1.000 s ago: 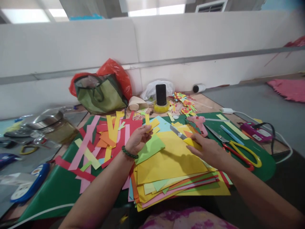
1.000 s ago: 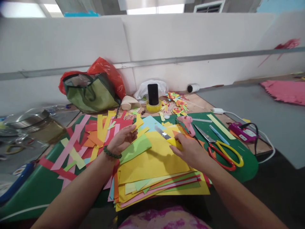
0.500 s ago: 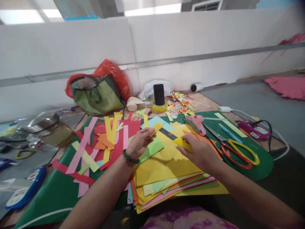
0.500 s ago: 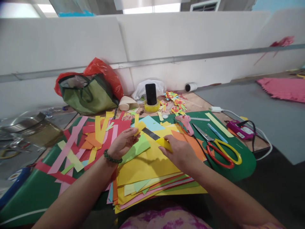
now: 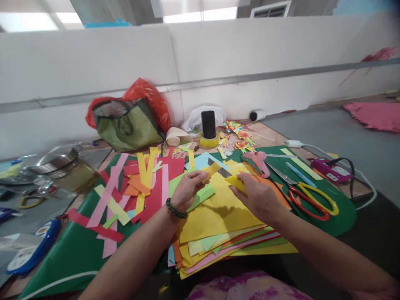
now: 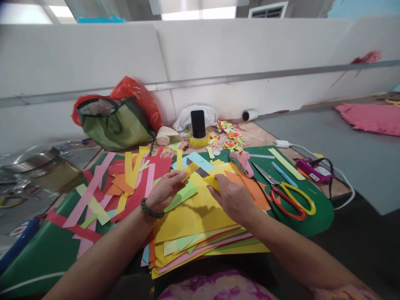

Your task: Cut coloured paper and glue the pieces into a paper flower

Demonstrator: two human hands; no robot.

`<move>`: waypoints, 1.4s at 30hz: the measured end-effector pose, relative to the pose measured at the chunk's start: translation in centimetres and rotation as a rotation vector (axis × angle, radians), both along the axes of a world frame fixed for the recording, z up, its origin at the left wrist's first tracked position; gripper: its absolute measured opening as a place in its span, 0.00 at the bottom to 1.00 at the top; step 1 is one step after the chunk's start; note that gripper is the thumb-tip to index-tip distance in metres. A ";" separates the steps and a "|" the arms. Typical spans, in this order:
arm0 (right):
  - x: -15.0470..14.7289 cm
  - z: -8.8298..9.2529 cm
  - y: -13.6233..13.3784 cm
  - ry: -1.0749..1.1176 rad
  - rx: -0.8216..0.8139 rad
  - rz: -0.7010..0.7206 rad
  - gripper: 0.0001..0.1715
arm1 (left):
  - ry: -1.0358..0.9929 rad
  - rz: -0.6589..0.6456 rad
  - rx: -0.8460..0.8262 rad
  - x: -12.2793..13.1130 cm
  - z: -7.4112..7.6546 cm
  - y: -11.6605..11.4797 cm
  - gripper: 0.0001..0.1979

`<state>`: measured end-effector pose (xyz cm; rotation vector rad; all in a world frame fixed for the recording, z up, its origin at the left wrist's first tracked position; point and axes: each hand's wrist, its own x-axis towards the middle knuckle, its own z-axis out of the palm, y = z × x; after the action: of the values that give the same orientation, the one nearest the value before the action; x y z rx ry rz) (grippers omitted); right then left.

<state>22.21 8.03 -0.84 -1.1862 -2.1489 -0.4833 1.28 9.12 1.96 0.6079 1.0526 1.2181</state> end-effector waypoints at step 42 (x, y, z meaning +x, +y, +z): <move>-10.0 3.1 6.3 -0.686 -0.263 0.413 0.14 | 1.079 0.124 0.118 -7.4 -0.2 4.1 0.25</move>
<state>12.17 14.29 2.25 -0.7141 -3.0336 -0.4732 -6.11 13.21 1.77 1.3816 1.9280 1.0385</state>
